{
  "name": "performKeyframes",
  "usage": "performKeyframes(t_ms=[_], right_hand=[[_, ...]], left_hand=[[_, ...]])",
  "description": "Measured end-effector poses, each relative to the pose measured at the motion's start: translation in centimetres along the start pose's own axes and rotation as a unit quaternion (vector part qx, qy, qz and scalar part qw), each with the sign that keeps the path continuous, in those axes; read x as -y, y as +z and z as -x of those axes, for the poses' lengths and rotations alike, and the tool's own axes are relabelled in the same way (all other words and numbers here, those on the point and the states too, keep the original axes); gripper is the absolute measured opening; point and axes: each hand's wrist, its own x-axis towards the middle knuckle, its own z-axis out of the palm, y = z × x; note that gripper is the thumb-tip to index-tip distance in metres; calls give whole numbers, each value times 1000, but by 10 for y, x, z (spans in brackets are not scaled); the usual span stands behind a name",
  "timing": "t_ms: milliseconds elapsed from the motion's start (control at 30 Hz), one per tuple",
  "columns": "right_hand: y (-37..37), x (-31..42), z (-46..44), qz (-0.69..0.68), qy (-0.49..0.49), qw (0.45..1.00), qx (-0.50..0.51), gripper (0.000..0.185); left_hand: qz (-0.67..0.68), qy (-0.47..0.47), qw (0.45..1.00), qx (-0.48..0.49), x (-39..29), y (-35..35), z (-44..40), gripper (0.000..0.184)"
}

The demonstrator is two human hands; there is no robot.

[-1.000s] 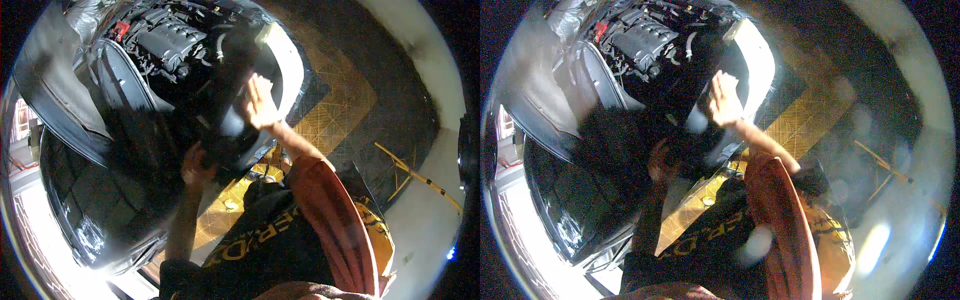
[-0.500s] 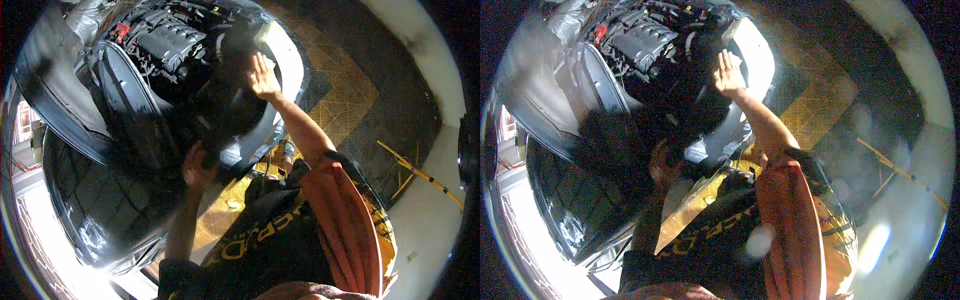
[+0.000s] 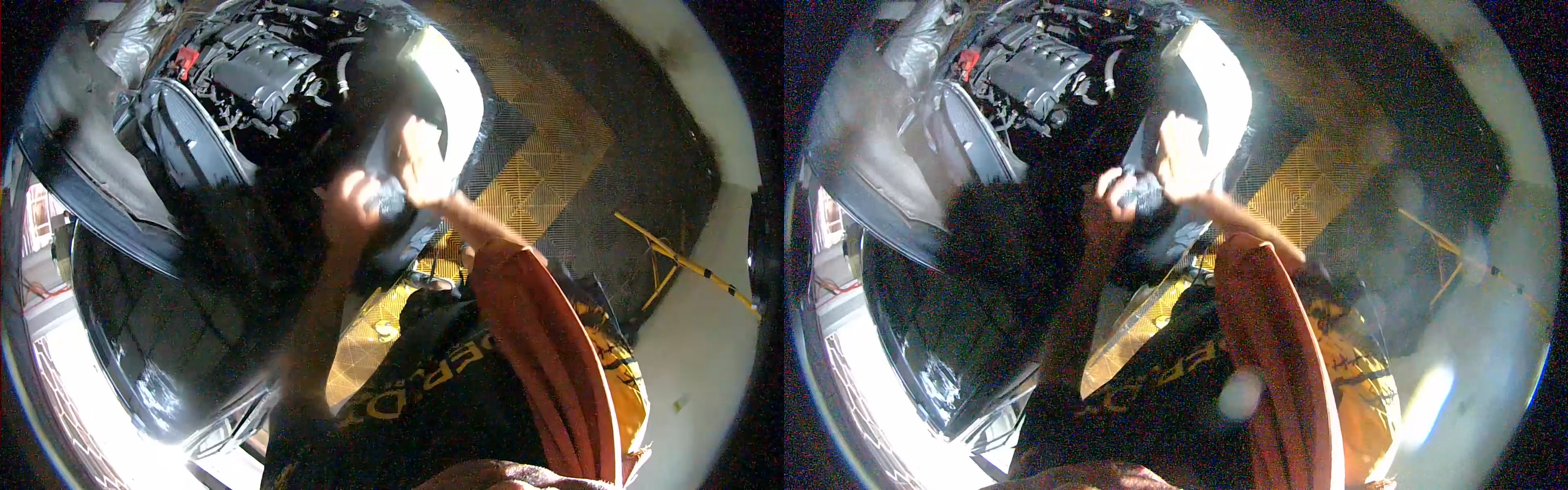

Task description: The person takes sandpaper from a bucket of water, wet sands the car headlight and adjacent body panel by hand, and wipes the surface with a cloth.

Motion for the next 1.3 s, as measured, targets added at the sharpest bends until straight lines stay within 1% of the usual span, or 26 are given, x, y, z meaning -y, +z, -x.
performKeyframes(t_ms=[33,67,200,267,300,367,400,433,467,500,567,633,667,700,733,767,833,867,933,967,1000,1067,1133,1200,1233,1300], right_hand=[[-6,29,22,-88,56,994,8,65],[-9,39,32,-159,60,985,18,70],[39,-49,-2,21,17,998,-52,62],[37,-60,-13,210,-112,970,-45,62],[27,-34,-6,133,-66,989,28,67],[4,21,6,-12,59,987,149,76],[12,32,23,-118,52,989,71,79],[-5,31,11,-136,80,978,134,81],[9,7,3,-169,40,983,57,74],[21,-21,-15,41,-13,995,94,70],[31,-41,-28,248,-70,957,131,66],[35,-39,-38,242,-83,967,-3,69],[40,-13,-26,40,62,995,62,75],[21,20,-11,5,45,995,91,76],[6,40,-2,-31,26,992,121,78],[7,31,-4,-81,34,991,101,79],[22,-6,-34,-30,25,998,38,69],[32,-36,-51,288,-76,951,85,56],[47,-74,-72,247,-125,960,42,49],[45,-64,-57,262,-119,957,28,55],[56,-43,-39,19,26,999,-20,65],[11,14,-13,-97,60,988,106,73],[29,-4,-15,-109,49,985,122,76],[63,-57,-50,-92,42,995,20,71],[52,-71,-74,335,-71,923,174,67],[88,-97,-79,75,14,991,108,64]], left_hand=[[152,-32,987,-31,-7,10,-17,42],[134,-31,990,-25,-8,8,-27,36],[98,9,995,-32,-11,-2,-50,20],[97,34,992,-70,14,10,-24,16],[78,20,995,-60,19,0,-8,20],[7,87,994,-58,34,-15,37,29],[8,88,994,-59,29,-30,53,29],[0,72,997,-23,20,-49,66,34],[-10,57,998,12,17,-62,71,40],[-11,58,998,12,24,-63,71,40],[-4,26,998,48,34,-58,78,50],[3,9,999,43,35,-52,79,52],[10,-7,999,39,38,-51,77,54],[12,-6,999,37,44,-47,76,54],[14,44,999,11,50,-42,77,50],[15,92,996,-15,53,-39,78,47],[5,77,997,-3,43,-47,76,49],[-4,63,998,10,39,-50,77,50],[-8,67,998,-6,41,-44,83,50],[-13,84,996,-17,47,-45,82,50],[-13,89,996,-17,45,-48,77,50],[8,29,999,10,31,-52,73,51],[1,17,999,32,29,-55,71,51],[-8,6,999,53,34,-53,71,51],[-13,15,999,45,41,-47,76,51],[-17,21,999,43,38,-47,82,51]])
